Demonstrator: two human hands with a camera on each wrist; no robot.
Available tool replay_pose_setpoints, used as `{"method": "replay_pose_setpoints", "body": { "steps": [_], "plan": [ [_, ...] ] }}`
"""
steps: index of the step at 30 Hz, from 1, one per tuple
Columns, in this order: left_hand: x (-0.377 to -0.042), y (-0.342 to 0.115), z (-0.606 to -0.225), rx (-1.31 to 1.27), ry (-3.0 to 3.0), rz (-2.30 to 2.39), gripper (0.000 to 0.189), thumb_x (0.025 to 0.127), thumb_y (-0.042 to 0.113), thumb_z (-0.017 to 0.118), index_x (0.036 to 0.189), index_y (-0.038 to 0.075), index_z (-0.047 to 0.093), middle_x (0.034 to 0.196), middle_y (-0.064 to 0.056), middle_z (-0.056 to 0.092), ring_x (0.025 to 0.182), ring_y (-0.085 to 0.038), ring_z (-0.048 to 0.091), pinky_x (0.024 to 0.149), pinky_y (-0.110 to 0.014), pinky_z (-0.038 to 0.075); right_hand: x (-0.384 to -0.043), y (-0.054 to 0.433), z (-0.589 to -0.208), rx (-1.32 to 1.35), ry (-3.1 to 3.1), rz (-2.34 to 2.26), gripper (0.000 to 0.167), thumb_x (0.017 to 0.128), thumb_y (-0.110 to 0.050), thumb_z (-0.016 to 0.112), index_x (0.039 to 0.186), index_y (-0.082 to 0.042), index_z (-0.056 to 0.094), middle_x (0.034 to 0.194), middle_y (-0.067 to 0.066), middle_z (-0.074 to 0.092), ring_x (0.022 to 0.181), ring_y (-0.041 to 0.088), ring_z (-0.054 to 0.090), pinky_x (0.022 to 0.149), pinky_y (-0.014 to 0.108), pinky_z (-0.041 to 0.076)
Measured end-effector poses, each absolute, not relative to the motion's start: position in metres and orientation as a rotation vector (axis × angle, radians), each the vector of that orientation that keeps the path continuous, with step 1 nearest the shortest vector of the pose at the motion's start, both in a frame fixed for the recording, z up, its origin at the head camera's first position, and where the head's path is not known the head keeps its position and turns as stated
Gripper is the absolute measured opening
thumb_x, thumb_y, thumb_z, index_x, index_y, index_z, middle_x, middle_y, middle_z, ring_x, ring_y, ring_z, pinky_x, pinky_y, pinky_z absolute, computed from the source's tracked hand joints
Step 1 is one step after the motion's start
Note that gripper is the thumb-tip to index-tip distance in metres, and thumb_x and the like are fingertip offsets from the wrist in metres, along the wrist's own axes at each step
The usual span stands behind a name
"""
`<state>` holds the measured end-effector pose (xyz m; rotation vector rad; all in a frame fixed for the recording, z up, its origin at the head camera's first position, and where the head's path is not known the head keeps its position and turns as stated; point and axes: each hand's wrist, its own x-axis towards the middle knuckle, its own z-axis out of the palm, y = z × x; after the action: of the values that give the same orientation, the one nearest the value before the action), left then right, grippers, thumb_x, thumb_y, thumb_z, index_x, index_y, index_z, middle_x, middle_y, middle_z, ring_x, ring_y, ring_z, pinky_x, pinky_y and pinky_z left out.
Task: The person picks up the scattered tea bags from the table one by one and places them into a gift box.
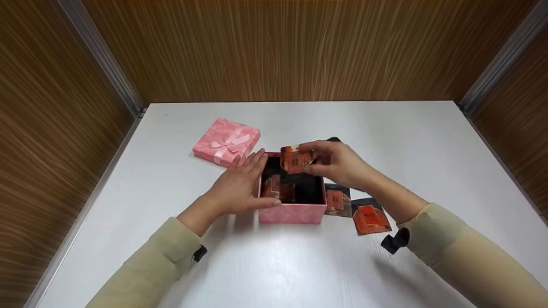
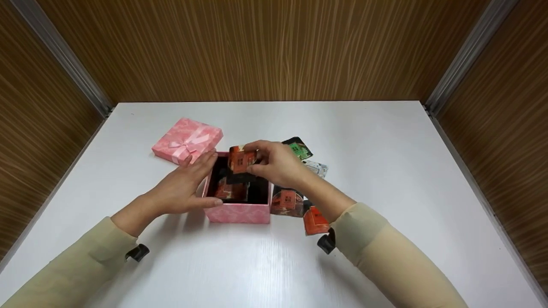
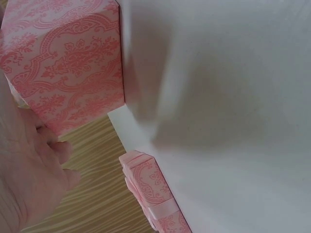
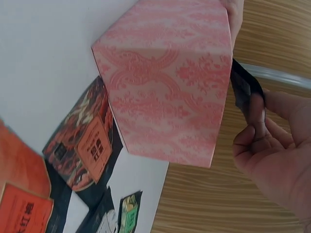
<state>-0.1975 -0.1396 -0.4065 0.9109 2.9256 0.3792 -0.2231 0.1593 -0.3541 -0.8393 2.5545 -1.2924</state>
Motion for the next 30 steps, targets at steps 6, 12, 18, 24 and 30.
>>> {"method": "replay_pose_setpoints", "body": {
  "steps": [6,12,18,24,30],
  "plan": [
    [-0.197,-0.139,-0.406,0.886,2.907,0.383,0.125,0.088,0.092,0.046,0.17,0.005,0.008,0.178,-0.011,0.007,0.164,-0.024,0.007,0.131,-0.052,0.004,-0.22,0.146,-0.36,-0.857,2.573,-1.201,0.047,0.097,-0.005,0.068,0.143,-0.009,0.067,0.106,0.008,0.073,0.084,0.02,0.062,0.074,0.033,0.055],
    [-0.197,-0.138,-0.406,0.863,2.907,0.363,0.127,0.086,0.095,0.042,0.171,0.007,0.006,0.178,-0.008,0.005,0.164,-0.023,0.006,0.131,-0.049,0.003,-0.22,0.137,-0.364,-0.844,2.545,-1.161,0.047,0.096,-0.005,0.067,0.143,-0.007,0.066,0.102,0.009,0.073,0.084,0.02,0.063,0.073,0.034,0.056],
    [-0.197,-0.139,-0.406,0.87,2.912,0.381,0.127,0.086,0.095,0.042,0.17,0.007,0.006,0.178,-0.009,0.006,0.164,-0.024,0.008,0.131,-0.05,0.004,-0.222,0.128,-0.365,-0.847,2.567,-1.088,0.047,0.096,-0.008,0.07,0.143,-0.006,0.066,0.106,0.009,0.075,0.089,0.021,0.066,0.077,0.036,0.058],
    [-0.197,-0.139,-0.406,0.9,2.928,0.379,0.125,0.088,0.091,0.046,0.17,0.004,0.009,0.178,-0.011,0.007,0.163,-0.028,0.012,0.131,-0.051,0.006,-0.226,0.12,-0.369,-0.872,2.597,-1.04,0.045,0.096,-0.011,0.073,0.14,-0.006,0.069,0.103,0.006,0.076,0.089,0.019,0.066,0.081,0.039,0.057],
    [-0.196,-0.14,-0.406,0.916,2.93,0.378,0.124,0.089,0.089,0.05,0.169,0.003,0.01,0.178,-0.012,0.008,0.163,-0.028,0.012,0.131,-0.05,0.007,-0.229,0.114,-0.374,-0.903,2.605,-0.996,0.043,0.096,-0.013,0.076,0.137,-0.005,0.07,0.103,0.008,0.075,0.089,0.021,0.065,0.081,0.041,0.057]
  ]
}}
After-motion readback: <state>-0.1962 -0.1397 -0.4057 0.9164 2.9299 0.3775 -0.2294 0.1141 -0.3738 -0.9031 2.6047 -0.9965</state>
